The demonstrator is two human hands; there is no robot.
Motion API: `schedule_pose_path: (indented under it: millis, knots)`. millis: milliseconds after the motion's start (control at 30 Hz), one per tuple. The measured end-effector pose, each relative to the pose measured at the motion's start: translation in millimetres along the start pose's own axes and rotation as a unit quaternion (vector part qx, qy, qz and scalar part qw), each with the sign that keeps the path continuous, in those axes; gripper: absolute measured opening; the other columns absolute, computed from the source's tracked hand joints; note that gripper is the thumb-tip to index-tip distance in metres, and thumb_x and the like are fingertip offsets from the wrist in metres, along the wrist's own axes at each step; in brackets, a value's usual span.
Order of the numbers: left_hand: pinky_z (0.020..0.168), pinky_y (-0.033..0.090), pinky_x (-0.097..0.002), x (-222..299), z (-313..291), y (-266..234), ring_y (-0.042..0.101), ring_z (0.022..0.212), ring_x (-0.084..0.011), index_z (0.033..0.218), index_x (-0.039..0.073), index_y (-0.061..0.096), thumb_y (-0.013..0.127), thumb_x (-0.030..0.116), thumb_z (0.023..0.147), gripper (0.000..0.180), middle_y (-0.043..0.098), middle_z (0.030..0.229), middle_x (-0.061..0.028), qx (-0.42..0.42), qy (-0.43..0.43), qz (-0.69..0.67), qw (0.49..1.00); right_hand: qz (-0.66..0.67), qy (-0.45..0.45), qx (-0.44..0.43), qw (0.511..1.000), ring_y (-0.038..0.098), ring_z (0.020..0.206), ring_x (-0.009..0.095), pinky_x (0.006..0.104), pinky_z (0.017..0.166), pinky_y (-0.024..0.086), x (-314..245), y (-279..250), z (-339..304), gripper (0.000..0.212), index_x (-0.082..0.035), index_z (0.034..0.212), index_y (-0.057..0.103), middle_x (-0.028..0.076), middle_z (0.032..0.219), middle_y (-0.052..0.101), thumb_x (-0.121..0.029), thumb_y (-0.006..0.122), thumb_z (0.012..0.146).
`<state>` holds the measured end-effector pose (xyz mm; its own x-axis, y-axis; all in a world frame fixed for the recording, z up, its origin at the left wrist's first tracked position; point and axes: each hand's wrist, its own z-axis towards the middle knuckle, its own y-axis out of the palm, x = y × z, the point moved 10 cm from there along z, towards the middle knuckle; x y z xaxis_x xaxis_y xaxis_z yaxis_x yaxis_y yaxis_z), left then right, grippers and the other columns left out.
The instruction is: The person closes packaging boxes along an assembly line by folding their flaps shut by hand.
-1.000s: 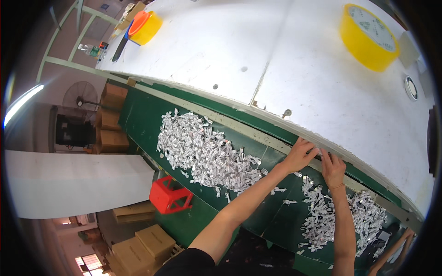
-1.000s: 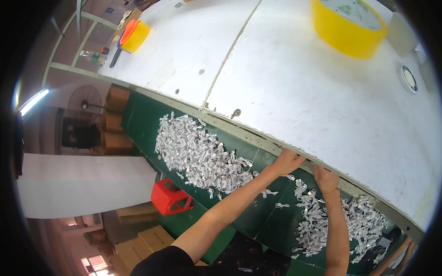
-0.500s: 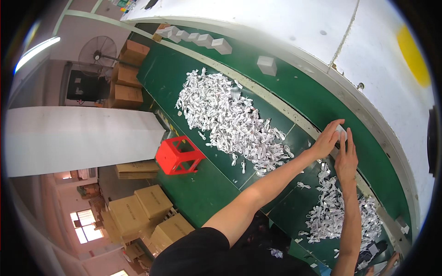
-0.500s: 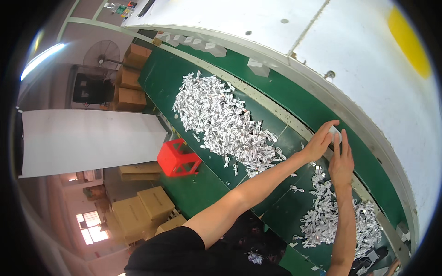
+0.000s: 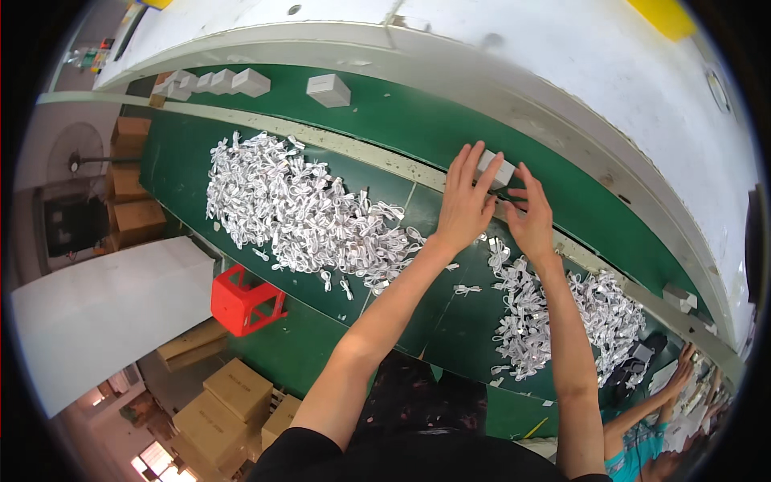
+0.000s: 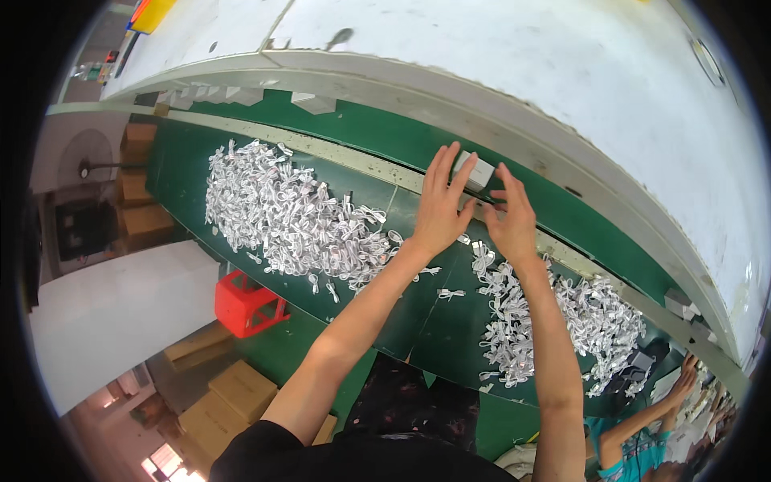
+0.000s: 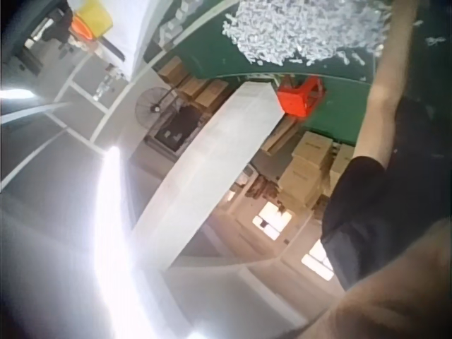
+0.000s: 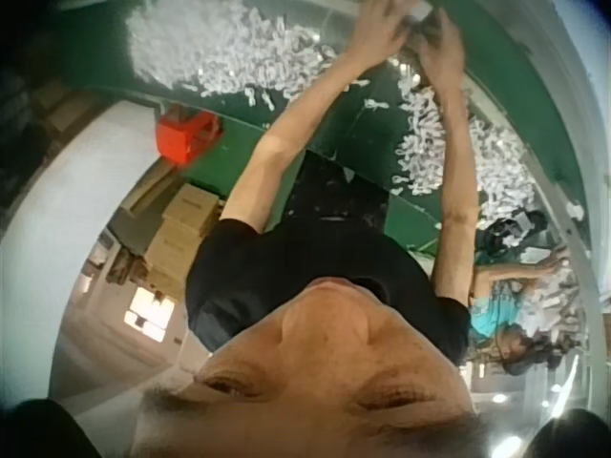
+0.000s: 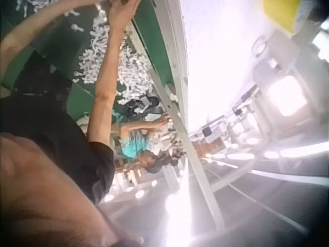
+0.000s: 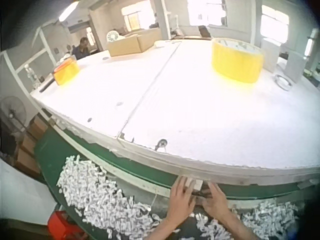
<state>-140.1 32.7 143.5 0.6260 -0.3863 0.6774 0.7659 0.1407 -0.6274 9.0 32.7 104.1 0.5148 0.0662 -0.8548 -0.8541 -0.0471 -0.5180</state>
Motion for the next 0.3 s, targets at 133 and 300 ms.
schedule_pose_path:
  millis: [133,300]
  knots:
    - [0.107,0.048,-0.0548,-10,28,6,0.062,0.122,-0.0391,0.127,0.008,0.072,0.076,0.011,0.081,0.046,0.07,0.122,-0.0151,-0.089,0.124,0.04,0.988,-0.006,0.022,-0.034,0.999,0.072,0.119,0.036,0.0468,0.099,0.059,0,24,-9,0.072,-0.006,0.152,0.055,0.021,0.144,0.063,-0.002,0.075,0.083]
    - [0.128,0.034,-0.0555,-54,55,1,0.043,0.154,-0.0445,0.143,0.004,0.066,0.085,-0.001,0.071,0.075,0.057,0.157,-0.0236,-0.158,0.126,0.139,0.969,-0.115,-0.058,0.01,0.992,0.06,0.138,0.036,0.0467,0.114,0.053,18,6,-54,0.065,-0.01,0.148,0.059,0.02,0.142,0.063,-0.003,0.075,0.085]
